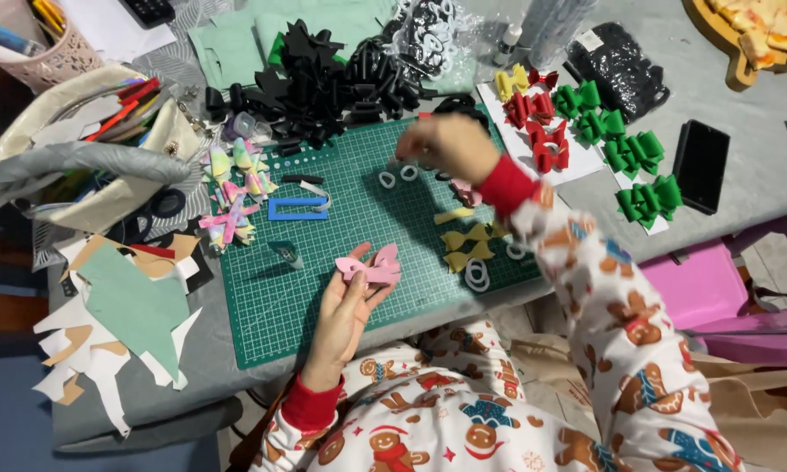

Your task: Assembling decorative bows and butterfly shapes from pre-cut craft materials on a workspace.

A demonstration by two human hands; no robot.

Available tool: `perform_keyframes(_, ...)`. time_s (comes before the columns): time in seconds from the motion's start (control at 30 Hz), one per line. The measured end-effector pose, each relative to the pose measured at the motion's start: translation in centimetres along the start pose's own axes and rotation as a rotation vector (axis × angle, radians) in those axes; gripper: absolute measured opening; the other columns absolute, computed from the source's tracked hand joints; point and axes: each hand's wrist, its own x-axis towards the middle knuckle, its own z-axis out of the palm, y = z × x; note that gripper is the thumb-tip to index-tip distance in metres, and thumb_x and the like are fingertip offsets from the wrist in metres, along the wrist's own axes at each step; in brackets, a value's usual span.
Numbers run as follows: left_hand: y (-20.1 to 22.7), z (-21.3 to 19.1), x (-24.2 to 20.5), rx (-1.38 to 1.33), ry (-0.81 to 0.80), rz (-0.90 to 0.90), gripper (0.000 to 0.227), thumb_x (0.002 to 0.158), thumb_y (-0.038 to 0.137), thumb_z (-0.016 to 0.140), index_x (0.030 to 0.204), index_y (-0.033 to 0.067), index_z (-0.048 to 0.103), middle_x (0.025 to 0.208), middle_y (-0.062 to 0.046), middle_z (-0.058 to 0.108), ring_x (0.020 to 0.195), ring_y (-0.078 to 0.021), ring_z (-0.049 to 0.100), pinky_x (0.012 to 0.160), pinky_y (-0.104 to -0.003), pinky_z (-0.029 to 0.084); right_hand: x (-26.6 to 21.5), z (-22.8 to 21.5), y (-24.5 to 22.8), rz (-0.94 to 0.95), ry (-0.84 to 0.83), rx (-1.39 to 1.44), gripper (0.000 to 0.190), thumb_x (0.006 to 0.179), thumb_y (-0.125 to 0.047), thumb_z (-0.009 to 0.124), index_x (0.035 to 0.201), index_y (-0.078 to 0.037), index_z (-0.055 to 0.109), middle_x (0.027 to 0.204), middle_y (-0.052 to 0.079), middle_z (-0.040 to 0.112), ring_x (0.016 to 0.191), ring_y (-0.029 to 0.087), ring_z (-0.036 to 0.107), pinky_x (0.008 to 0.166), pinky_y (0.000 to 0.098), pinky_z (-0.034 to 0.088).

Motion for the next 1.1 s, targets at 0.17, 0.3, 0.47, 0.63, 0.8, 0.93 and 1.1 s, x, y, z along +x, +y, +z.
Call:
perform_keyframes(0.17, -0.1, -0.1, -0.1, 0.009, -0.003, 0.024, 0.054, 0.107, 0.016, 0.045, 0.157, -0.0004, 0.029, 0.151, -0.021, 0.049, 0.135, -0.0312, 0.054, 0.114, -0.05, 0.046, 3.1, 0.5, 6.9, 0.025, 0.022, -0.155, 0.006, 0.094, -0.02, 0.075, 0.1, -0.017, 0.077, 0.093, 0.002, 0.075, 0.08, 0.022, 0.072, 0.067, 0.037, 0.056)
perform_keyframes(0.3, 0.0, 0.1, -0.2, 0.028, 0.014, 0.02, 0.055, 0.107, 0.018, 0.045, 0.157, 0.0001, 0.029, 0.151, -0.02, 0.049, 0.136, -0.03, 0.054, 0.114, -0.049, 0.046, 3.3, 3.2, 10.9, 0.053, 0.019, -0.318, 0.007, 0.091, -0.02, 0.076, 0.097, -0.017, 0.078, 0.09, 0.004, 0.073, 0.078, 0.024, 0.07, 0.065, 0.0385, 0.056)
perform_keyframes(0.47, 0.1, 0.2, 0.0, 0.022, 0.015, 0.007, 0.055, 0.107, 0.018, 0.045, 0.156, 0.0009, 0.029, 0.15, -0.02, 0.049, 0.136, -0.0301, 0.054, 0.114, -0.049, 0.046, 2.0, 2.2, 6.4, -0.037, 0.128, -0.226, 0.011, 0.088, -0.015, 0.075, 0.099, -0.016, 0.077, 0.095, 0.004, 0.072, 0.084, 0.023, 0.071, 0.071, 0.0362, 0.057)
perform_keyframes(0.63, -0.8, -0.1, 0.8, 0.026, 0.037, 0.011, 0.052, 0.106, 0.019, 0.045, 0.154, 0.0005, 0.032, 0.147, -0.017, 0.053, 0.132, -0.0277, 0.058, 0.111, -0.046, 0.049, -2.3, 0.5, -6.8, -0.142, 0.052, 0.162, 0.021, 0.086, -0.024, 0.086, 0.099, -0.013, 0.074, 0.098, 0.005, 0.075, 0.086, 0.021, 0.073, 0.074, 0.0343, 0.058)
perform_keyframes(0.8, -0.4, 1.2, 0.8, 0.115, 0.024, 0.079, 0.049, 0.107, 0.02, 0.047, 0.152, 0.001, 0.038, 0.138, -0.012, 0.059, 0.122, -0.0214, 0.064, 0.106, -0.041, 0.054, -5.4, 0.6, -12.2, -0.211, -0.087, 0.141, 0.04, 0.082, -0.033, 0.081, 0.112, -0.009, 0.069, 0.096, 0.008, 0.074, 0.086, 0.028, 0.071, 0.07, 0.0386, 0.056)
perform_keyframes(0.93, -0.9, 0.8, 0.7, 0.174, -0.002, 0.103, 0.047, 0.109, 0.019, 0.048, 0.152, 0.0012, 0.04, 0.135, -0.014, 0.061, 0.119, -0.0212, 0.064, 0.105, -0.041, 0.054, -5.9, 1.6, -11.7, -0.123, -0.124, 0.119, 0.034, 0.082, -0.034, 0.08, 0.108, -0.015, 0.07, 0.086, 0.005, 0.073, 0.08, 0.027, 0.071, 0.066, 0.0397, 0.055)
perform_keyframes(1.1, -1.7, -0.5, 0.4, 0.246, -0.002, 0.082, 0.048, 0.106, 0.012, 0.055, 0.15, 0.0008, 0.043, 0.133, -0.011, 0.061, 0.117, -0.0185, 0.063, 0.104, -0.038, 0.054, -5.9, 1.9, -11.8, -0.134, -0.148, 0.153, 0.028, 0.082, -0.029, 0.079, 0.105, -0.016, 0.071, 0.083, 0.004, 0.073, 0.077, 0.026, 0.072, 0.066, 0.0384, 0.055)
